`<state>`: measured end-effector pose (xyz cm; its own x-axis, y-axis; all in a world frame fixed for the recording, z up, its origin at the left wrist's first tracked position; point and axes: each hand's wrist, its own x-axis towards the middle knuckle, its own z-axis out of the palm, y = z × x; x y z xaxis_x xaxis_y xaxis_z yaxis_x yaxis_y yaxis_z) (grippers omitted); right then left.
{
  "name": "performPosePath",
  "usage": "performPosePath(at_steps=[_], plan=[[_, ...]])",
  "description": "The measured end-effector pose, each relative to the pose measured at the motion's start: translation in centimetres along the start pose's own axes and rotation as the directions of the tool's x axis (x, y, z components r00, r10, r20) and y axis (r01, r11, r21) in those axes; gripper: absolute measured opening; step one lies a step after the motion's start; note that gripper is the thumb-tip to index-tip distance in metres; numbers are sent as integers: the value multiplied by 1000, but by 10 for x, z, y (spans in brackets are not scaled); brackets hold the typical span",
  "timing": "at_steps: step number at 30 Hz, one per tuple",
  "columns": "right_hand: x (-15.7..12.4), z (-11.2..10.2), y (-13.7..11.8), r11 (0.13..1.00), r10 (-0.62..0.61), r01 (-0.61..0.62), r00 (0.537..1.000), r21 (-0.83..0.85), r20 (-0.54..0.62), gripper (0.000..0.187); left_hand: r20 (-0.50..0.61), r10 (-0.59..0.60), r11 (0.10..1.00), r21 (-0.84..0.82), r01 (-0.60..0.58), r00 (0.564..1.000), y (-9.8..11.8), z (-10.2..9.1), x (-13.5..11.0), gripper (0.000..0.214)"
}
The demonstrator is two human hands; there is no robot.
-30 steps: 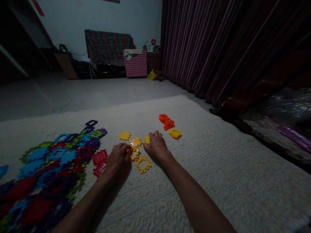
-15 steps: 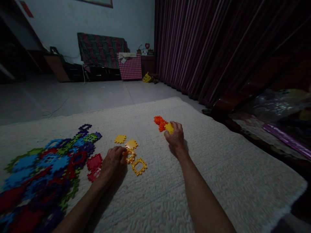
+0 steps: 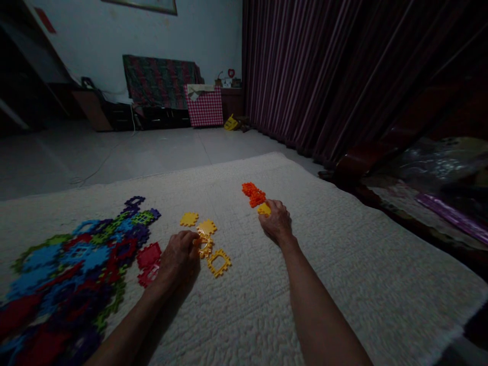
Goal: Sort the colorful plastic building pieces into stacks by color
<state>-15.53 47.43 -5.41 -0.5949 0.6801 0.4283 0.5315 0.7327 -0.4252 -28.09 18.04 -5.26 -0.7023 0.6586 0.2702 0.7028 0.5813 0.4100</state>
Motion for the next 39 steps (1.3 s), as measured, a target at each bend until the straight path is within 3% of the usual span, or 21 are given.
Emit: performPosePath(at_steps=[5,16,25,39], plan=[[-1,0,-3,999,44,-43,999,-30,31,63,15,-3,1000,-13,3,1000,2,-3,0,27],[3,4,1,985,58,-43,995,-169,84,57,26,-17,1000,-12,17,1000,3,-3,0,25],[3,5,1,988,47,-41,998,-149,38,52,0,3,1000,-11,-3,1000,2,-2,-1,26],[3,1,-5,987,94,-83,993,-141,75,55,29,-6,1000,-6,6,1000,1,-5,1,24]])
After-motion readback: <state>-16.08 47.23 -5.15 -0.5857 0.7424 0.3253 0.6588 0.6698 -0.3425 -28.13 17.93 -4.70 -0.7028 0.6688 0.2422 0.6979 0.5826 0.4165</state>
